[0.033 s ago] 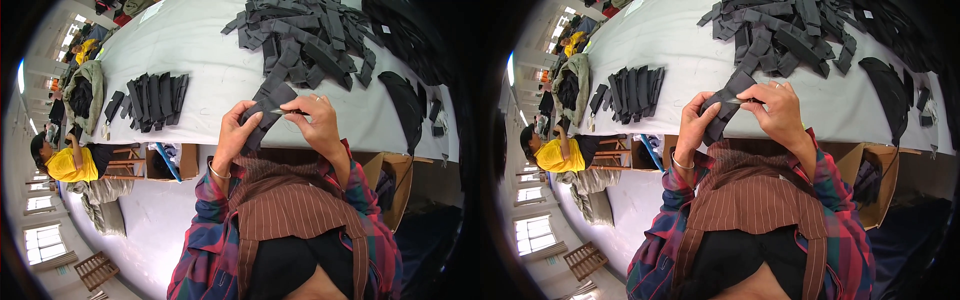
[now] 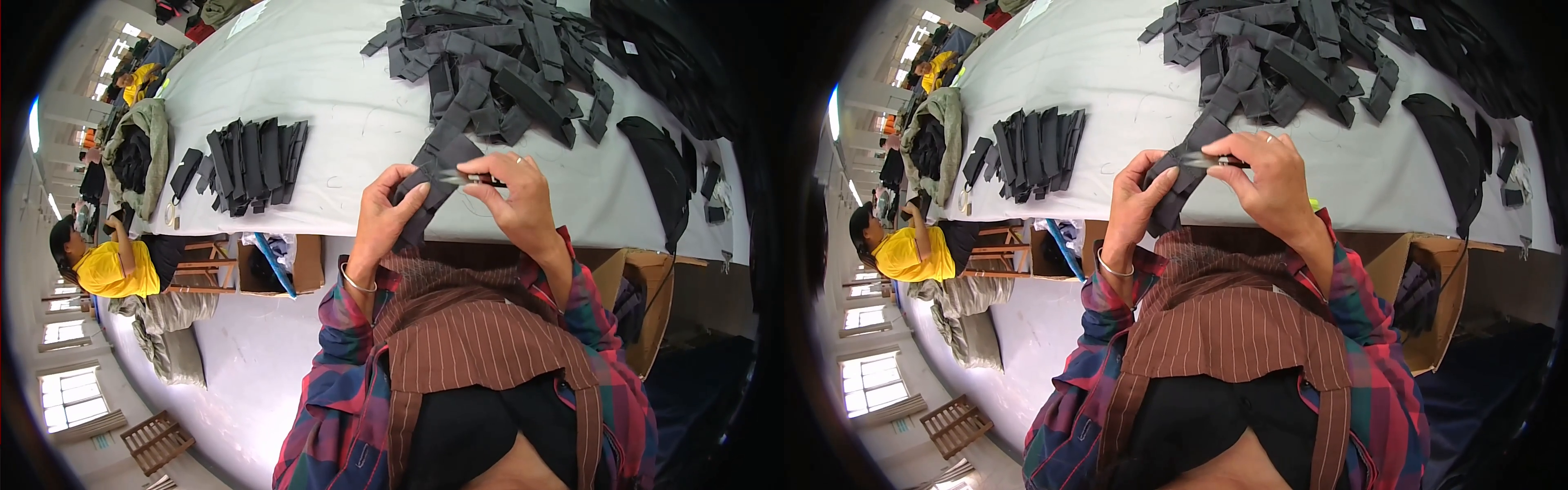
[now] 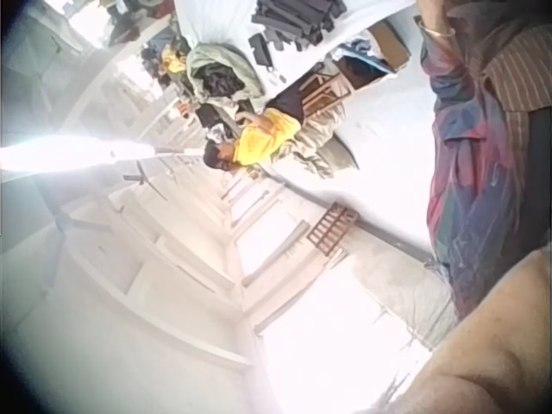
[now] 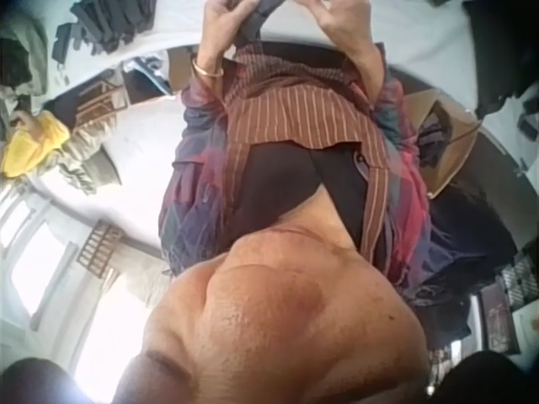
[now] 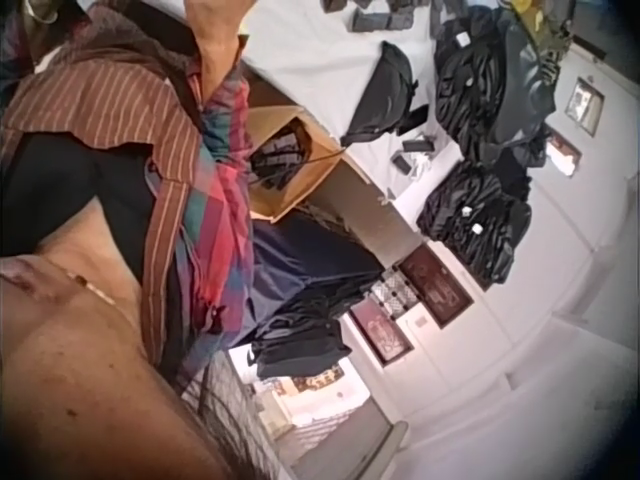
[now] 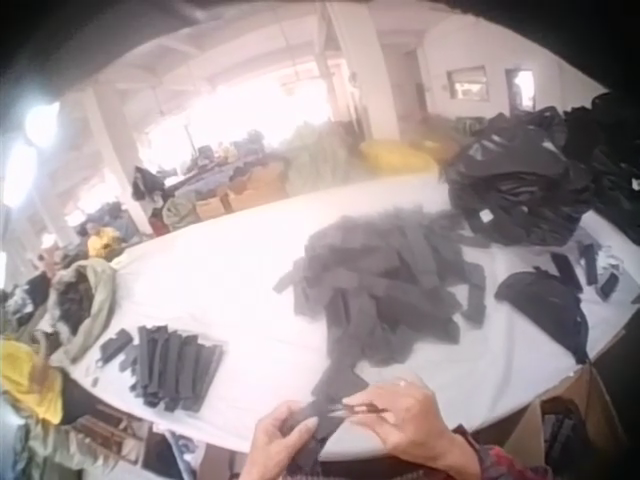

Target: Trim loose threads and excess material from black fabric components using a pair of snips.

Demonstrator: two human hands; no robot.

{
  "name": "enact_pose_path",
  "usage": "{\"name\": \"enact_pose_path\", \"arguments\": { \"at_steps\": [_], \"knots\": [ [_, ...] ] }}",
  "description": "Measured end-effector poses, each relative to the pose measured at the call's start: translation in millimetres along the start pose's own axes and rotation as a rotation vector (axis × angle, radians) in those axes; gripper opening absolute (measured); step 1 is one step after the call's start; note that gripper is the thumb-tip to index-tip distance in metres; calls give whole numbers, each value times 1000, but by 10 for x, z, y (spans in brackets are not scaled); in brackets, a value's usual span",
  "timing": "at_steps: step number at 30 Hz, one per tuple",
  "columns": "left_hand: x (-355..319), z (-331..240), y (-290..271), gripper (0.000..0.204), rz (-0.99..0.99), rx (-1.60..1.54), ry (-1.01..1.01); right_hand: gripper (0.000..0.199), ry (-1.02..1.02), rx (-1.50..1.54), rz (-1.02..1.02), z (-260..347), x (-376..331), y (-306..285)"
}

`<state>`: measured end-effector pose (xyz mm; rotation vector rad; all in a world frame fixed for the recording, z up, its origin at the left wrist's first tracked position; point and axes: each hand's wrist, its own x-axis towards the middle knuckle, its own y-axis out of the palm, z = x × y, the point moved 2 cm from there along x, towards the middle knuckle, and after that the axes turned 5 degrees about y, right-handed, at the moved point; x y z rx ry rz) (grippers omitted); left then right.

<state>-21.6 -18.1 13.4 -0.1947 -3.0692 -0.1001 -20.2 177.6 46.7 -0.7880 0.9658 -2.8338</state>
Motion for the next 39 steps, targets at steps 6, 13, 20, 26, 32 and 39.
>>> {"name": "enact_pose_path", "arguments": {
  "at_steps": [6, 13, 20, 26, 32, 39],
  "knots": [
    [-34, -52, 55, 13, -15, 295, 8, 15, 28, 50, -59, 21, 30, 124],
    [-25, -73, 86, 12, -12, 605, 313, 14, -28, -162, -53, 42, 32, 159],
    [-30, -108, 128, 18, -61, 787, 437, 14, -42, -176, -125, 23, -6, 165],
    [-24, -110, 127, 18, -59, 846, 501, 14, -6, -195, -79, 25, -12, 137],
    [-26, -92, 146, 19, -54, 867, 521, 12, -44, -217, -92, 19, -28, 130],
    [-41, -95, 127, 17, -57, 661, 424, 14, 42, -59, -193, -105, 17, -60]
  ]
}}
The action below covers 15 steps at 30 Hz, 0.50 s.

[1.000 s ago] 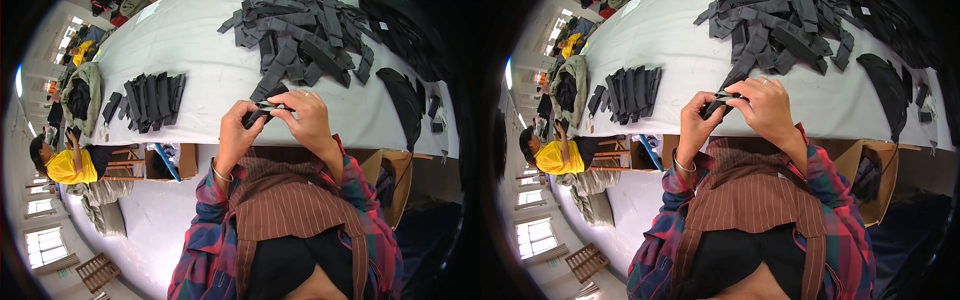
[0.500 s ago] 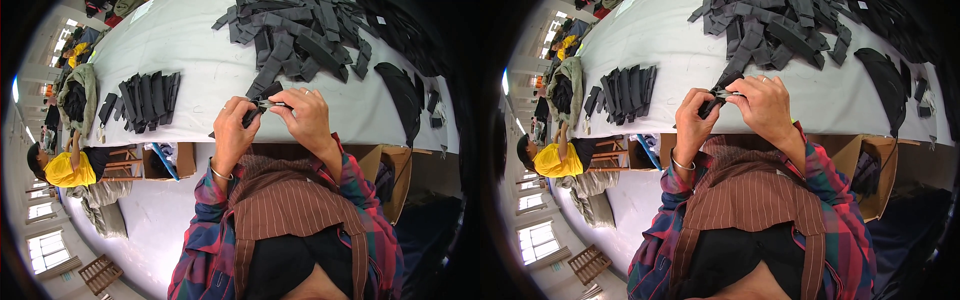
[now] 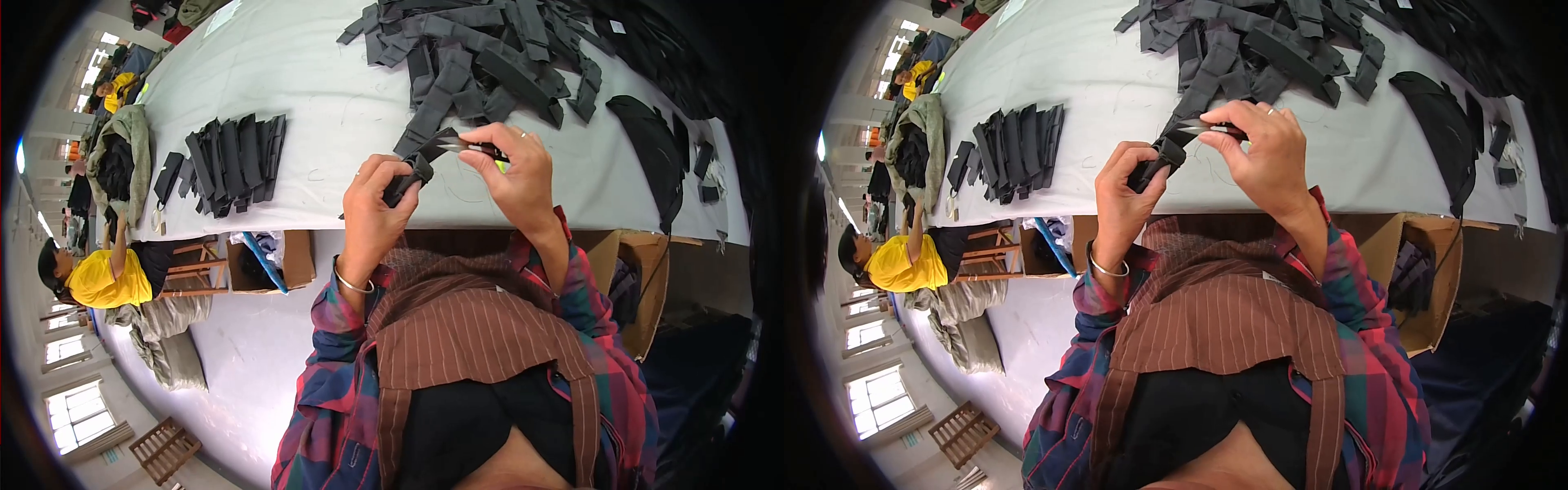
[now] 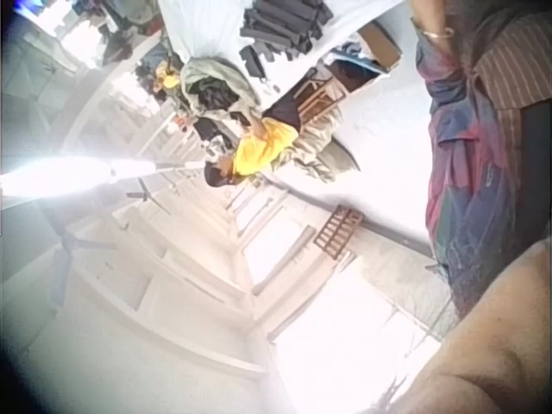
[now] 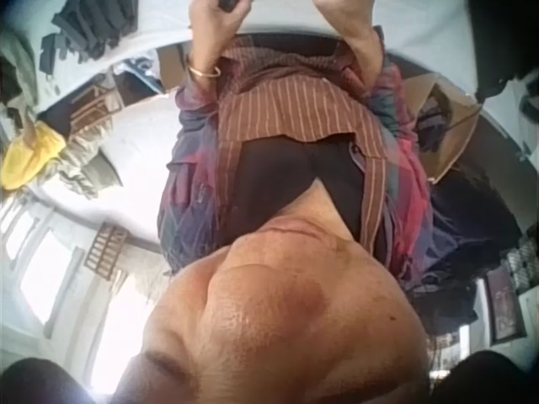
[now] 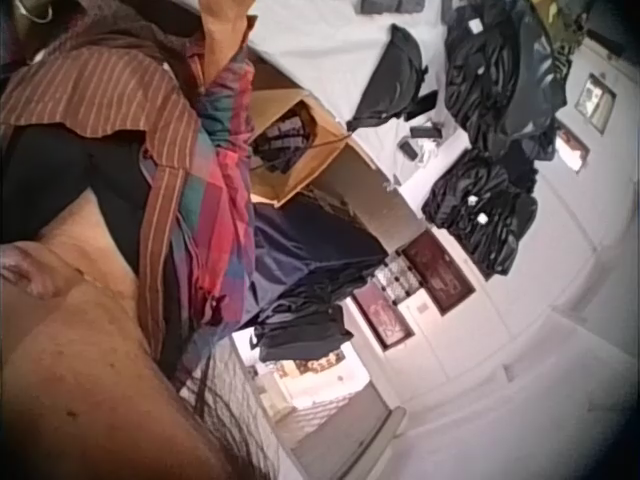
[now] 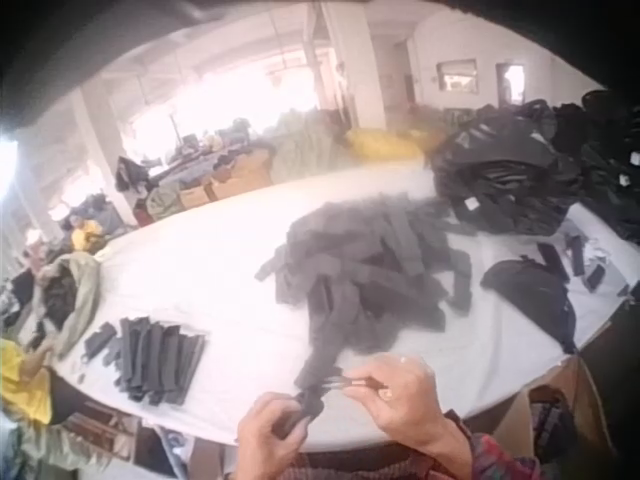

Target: Trim loose threads and excess material from black fabric components using a pair of snips.

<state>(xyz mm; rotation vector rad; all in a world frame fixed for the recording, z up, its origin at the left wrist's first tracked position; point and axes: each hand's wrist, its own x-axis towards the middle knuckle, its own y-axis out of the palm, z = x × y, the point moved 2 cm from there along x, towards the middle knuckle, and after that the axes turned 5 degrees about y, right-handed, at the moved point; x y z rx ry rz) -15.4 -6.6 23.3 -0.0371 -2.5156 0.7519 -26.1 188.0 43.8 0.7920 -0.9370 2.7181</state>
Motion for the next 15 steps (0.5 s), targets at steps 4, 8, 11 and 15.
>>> {"name": "enact_pose_path", "arguments": {
  "at_steps": [4, 8, 11, 15],
  "knots": [
    [-22, -6, -2, 15, 25, -204, -133, 16, -11, -76, -36, -41, 17, -42],
    [-40, -28, 14, 12, 75, -467, -343, 17, -60, -130, -104, -94, 9, -32],
    [-34, -67, -1, 11, 107, -560, -415, 17, -90, -174, -150, -90, 29, -48],
    [-39, -81, -2, 12, 128, -600, -480, 18, -120, -205, -166, -131, 45, -50]
  ]
}}
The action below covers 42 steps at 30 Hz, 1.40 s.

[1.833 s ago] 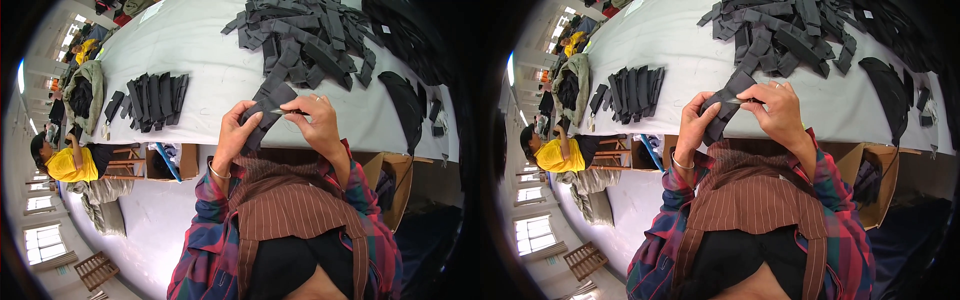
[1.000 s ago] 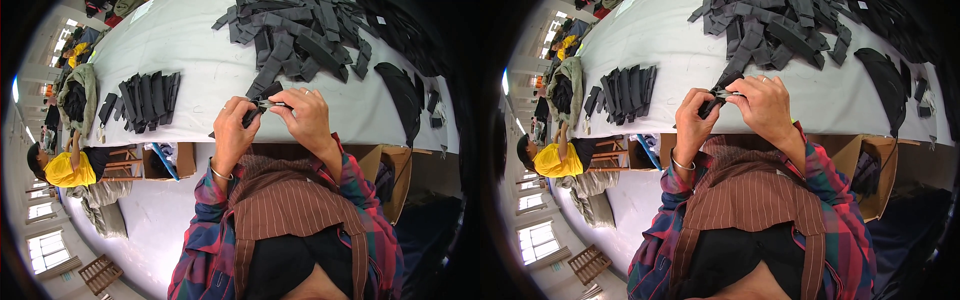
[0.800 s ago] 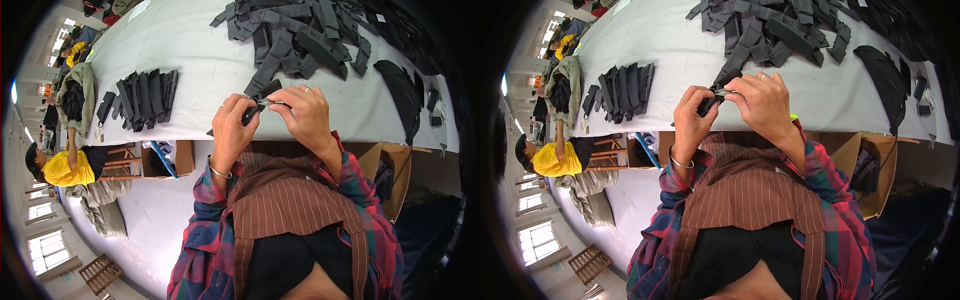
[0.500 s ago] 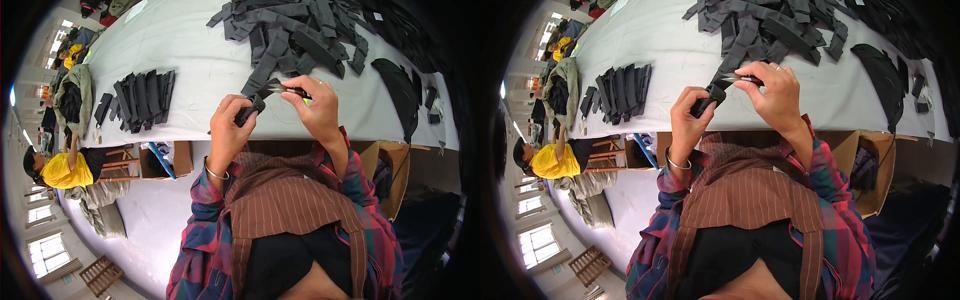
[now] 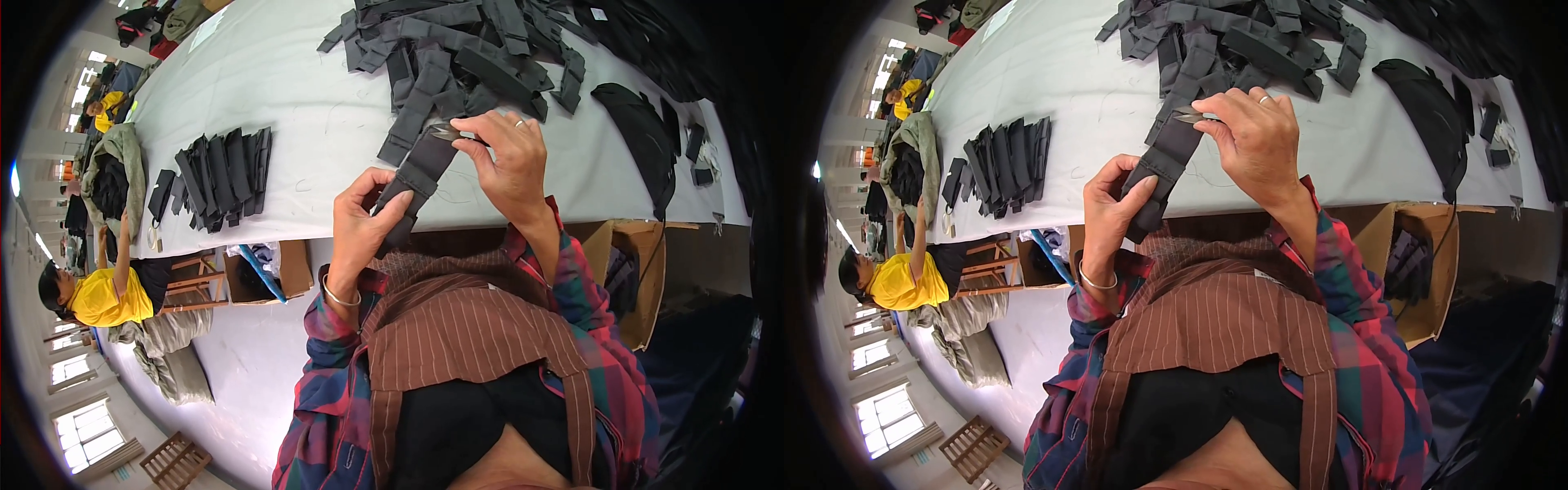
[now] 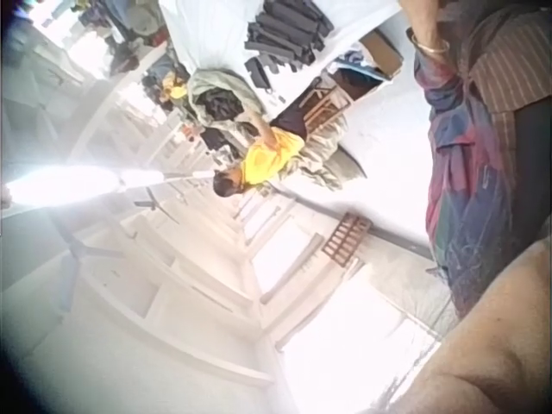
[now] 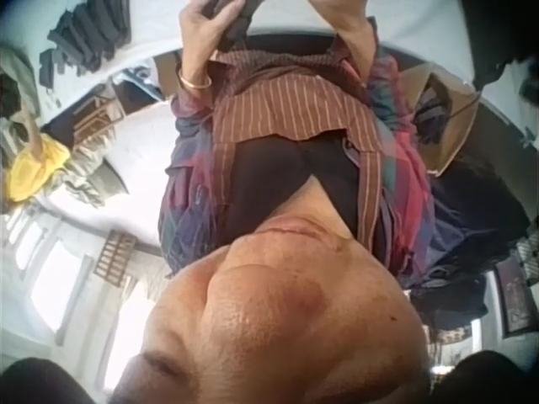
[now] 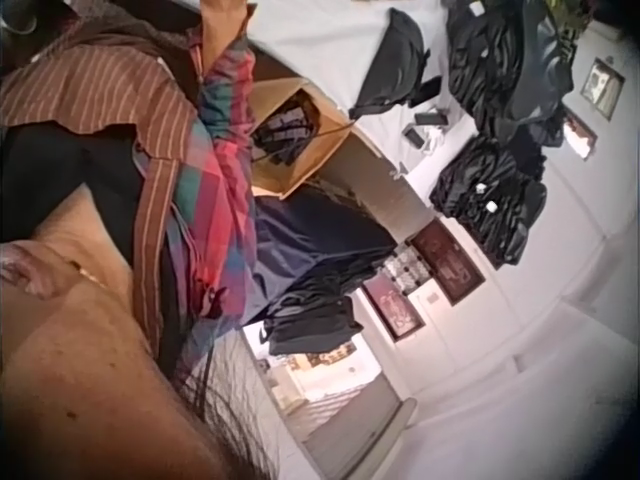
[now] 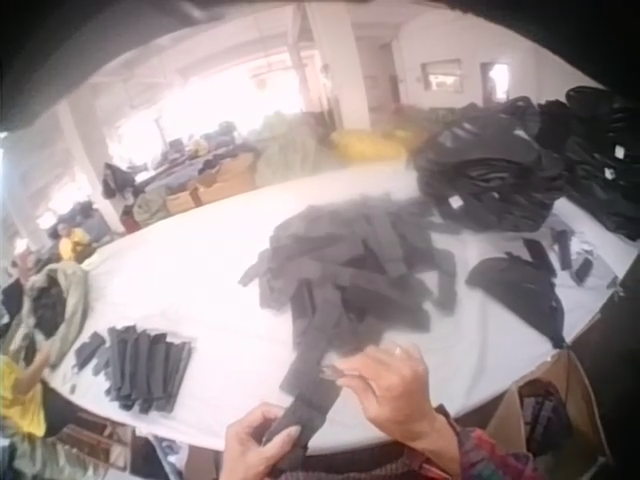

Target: Trim loose threads and excess material from black fabric components using a pair of snips.

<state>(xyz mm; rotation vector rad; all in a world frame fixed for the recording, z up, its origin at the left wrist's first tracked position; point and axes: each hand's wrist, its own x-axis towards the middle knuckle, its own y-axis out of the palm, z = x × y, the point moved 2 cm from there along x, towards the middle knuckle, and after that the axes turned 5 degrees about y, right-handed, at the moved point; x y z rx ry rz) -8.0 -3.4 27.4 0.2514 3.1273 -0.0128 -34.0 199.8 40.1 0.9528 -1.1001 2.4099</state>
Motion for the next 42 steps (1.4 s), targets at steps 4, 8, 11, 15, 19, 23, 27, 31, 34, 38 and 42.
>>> {"name": "enact_pose_path", "arguments": {
  "at_steps": [4, 8, 11, 15, 19, 23, 27, 31, 34, 38, 42],
  "knots": [
    [16, 48, -4, 12, 29, 14, 39, 19, -18, -29, 21, 7, 5, -13],
    [34, 62, -3, 13, 43, 71, 57, 19, -34, -67, 31, 5, 6, -11],
    [29, 69, -15, 13, 36, 66, 58, 20, -69, -67, 12, 15, 9, -13],
    [19, 74, -24, 13, 28, 77, 66, 21, -66, -94, 14, -15, -20, -13],
    [18, 81, -26, 13, 27, 89, 70, 21, -74, -81, 18, -5, -18, -14],
    [4, 72, -25, 13, 28, 112, 67, 20, -72, -58, 17, 15, -19, -21],
    [8, 71, -17, 13, 40, 98, 70, 19, -67, -33, 16, 7, -13, -10],
    [11, 91, -17, 13, 39, 86, 42, 15, -59, -29, 15, -26, -20, 4],
    [13, 96, -21, 13, 35, 81, 44, 12, -42, -25, 36, -12, -16, -17],
    [98, 67, -64, 16, -56, 132, 458, 16, 112, 215, 8, -66, -32, -35],
    [224, 243, -332, 13, -411, 85, 453, 16, 425, 519, 47, -44, -91, -55]
  ]
}}
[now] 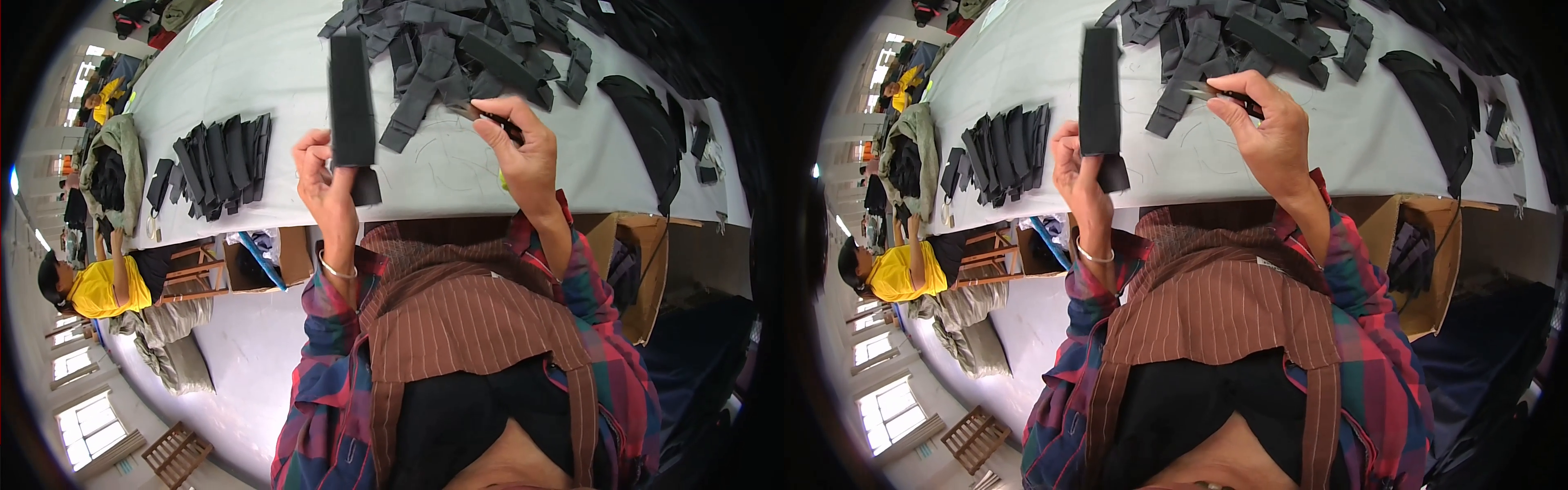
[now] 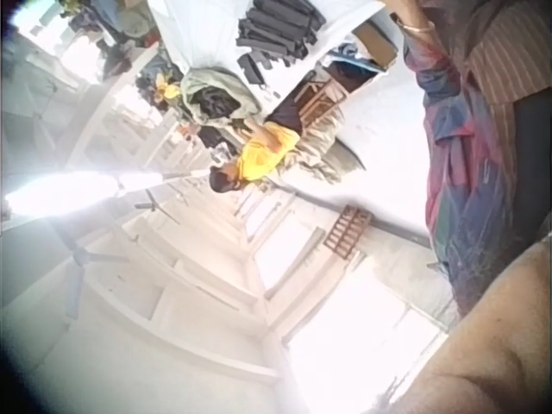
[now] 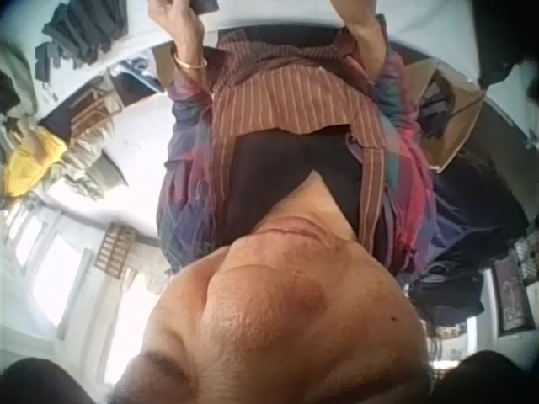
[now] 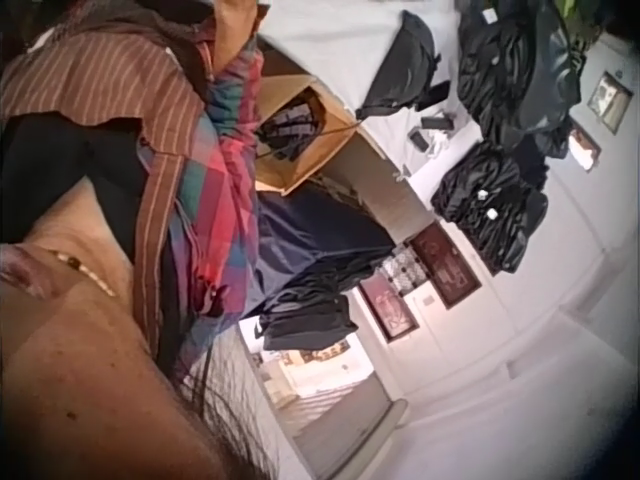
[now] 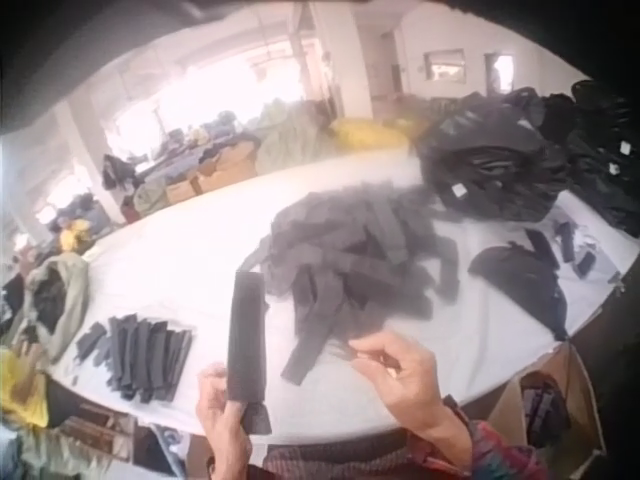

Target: Trim loose threads and excess material from black fabric components using a pair of snips.

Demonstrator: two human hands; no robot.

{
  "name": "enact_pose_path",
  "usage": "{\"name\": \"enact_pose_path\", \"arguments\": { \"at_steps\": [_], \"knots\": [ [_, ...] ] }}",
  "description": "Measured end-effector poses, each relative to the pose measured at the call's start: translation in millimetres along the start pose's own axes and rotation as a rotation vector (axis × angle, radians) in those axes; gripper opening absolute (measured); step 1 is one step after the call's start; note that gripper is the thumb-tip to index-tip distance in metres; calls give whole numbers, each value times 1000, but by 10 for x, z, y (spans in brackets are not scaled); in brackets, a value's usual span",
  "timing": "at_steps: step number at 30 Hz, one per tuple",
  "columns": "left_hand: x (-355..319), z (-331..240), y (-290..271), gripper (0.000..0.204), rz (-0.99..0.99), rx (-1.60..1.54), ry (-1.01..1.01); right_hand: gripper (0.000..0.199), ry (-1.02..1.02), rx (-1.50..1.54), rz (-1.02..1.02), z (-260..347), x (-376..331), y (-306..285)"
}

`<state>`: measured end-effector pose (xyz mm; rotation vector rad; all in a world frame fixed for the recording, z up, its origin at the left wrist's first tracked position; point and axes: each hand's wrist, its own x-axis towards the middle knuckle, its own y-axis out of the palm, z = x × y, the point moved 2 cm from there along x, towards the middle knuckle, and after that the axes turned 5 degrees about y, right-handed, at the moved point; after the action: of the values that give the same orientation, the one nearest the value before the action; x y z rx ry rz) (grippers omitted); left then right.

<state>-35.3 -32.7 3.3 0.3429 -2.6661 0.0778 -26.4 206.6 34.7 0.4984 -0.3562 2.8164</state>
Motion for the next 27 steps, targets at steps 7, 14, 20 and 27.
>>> {"name": "enact_pose_path", "arguments": {
  "at_steps": [7, 14, 20, 27],
  "knots": [
    [-463, 547, 15, 35, -12, -688, -796, 19, 135, 8, 324, -145, -276, 174],
    [-560, 326, 234, 42, 261, -765, -787, 31, -89, -145, 456, -239, -454, 357],
    [-537, 275, 264, 33, 297, -787, -903, 17, 158, 128, 515, -365, -523, 369],
    [-553, 429, 347, 17, 335, -549, -701, 10, 208, 192, 297, -585, -321, 486]
  ]
}}
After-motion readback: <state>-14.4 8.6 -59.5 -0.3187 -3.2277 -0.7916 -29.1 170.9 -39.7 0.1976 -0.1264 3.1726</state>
